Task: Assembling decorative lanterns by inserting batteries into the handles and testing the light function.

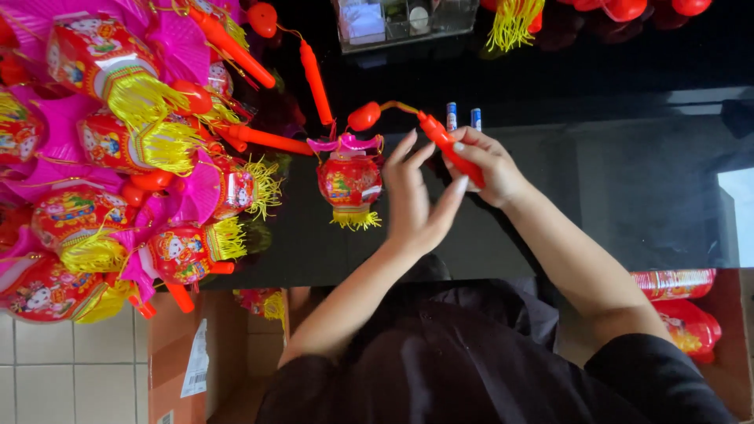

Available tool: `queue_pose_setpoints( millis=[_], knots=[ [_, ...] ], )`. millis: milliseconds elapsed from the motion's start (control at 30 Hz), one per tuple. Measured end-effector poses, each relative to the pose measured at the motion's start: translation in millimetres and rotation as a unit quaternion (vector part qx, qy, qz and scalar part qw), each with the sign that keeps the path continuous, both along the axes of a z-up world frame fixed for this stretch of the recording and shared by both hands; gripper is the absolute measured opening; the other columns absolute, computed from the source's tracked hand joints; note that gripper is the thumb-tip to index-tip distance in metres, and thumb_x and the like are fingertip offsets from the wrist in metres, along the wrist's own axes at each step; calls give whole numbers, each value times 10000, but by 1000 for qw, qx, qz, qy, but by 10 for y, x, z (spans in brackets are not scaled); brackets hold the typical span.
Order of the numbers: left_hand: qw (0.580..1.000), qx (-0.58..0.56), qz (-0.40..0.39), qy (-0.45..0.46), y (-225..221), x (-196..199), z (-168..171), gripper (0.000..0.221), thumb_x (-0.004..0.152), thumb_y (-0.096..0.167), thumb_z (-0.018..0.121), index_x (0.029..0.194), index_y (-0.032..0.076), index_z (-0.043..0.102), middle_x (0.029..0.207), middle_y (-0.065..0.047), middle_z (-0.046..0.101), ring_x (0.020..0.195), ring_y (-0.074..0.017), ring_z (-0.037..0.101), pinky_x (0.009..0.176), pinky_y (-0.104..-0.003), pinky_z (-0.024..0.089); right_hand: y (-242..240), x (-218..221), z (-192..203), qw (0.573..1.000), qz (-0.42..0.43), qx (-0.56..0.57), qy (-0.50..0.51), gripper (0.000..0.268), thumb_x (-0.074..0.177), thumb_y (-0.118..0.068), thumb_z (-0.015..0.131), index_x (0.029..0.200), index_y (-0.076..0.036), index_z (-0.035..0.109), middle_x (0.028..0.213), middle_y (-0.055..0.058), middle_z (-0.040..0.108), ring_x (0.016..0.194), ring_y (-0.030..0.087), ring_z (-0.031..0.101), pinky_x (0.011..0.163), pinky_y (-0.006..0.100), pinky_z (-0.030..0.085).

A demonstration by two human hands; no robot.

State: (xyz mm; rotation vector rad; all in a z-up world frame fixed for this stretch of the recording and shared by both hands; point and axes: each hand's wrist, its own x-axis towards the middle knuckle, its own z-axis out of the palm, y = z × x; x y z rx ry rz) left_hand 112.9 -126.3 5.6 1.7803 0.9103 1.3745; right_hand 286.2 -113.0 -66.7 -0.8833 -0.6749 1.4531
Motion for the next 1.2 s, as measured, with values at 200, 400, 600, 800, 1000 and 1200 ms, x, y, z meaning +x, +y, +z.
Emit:
queue_pose_setpoints(
  millis=[200, 400, 600, 800, 1000, 1200],
  knots=[
    [950, -176, -61, -252, 363, 679, -842, 441, 1041, 220, 634, 1372, 83, 377, 1364, -124, 427, 1307, -245, 447, 1165, -477, 329, -2, 300, -425, 999, -18, 23, 18, 405, 1107, -302, 477, 1001, 72, 592, 520, 184, 441, 273, 169, 348, 277, 253, 247],
    [916, -228, -217, -248, 576, 504, -817, 442, 1100, 268, 575, 1478, 52, 500, 1379, -161, 640, 1299, -203, 589, 1113, -367, 455, -34, 76, -2, 999, -30, 14, -21, 292, 1077, -229, 532, 913, 6, 588, 529, 163, 476, 291, 157, 430, 264, 246, 281],
    [849, -326, -221, -352, 776, 415, -837, 313, 1018, 214, 704, 1301, 82, 680, 1105, -140, 756, 965, -198, 759, 871, -332, 631, -75, -25, 159, 994, -26, 20, -107, 273, 1094, -191, 523, 932, 11, 610, 557, 164, 497, 303, 155, 472, 259, 231, 306],
    [782, -387, -241, -424, 941, 363, -973, 319, 1011, 191, 717, 1274, 21, 654, 1152, -212, 728, 1040, -289, 741, 884, -438, 622, -114, -53, 287, 979, -26, 14, -203, 191, 988, -114, 659, 926, 64, 695, 484, 123, 513, 342, 80, 427, 313, 193, 291],
    [782, -386, -224, -435, 935, 389, -948, 262, 964, 150, 772, 1151, 1, 664, 1123, -214, 736, 1086, -327, 724, 987, -450, 568, -113, 126, 257, 774, -157, 266, -553, 336, 901, -92, 832, 1173, 87, 750, 759, 232, 709, 641, 420, 708, 529, 419, 537],
    [753, -402, -247, -458, 957, 356, -1040, 303, 950, 173, 786, 1176, 8, 668, 1132, -219, 733, 1074, -355, 725, 916, -440, 626, -150, 99, 399, 826, -158, 243, -484, 332, 974, -246, 756, 1091, 65, 764, 556, 144, 524, 467, 175, 502, 458, 328, 415]
  ],
)
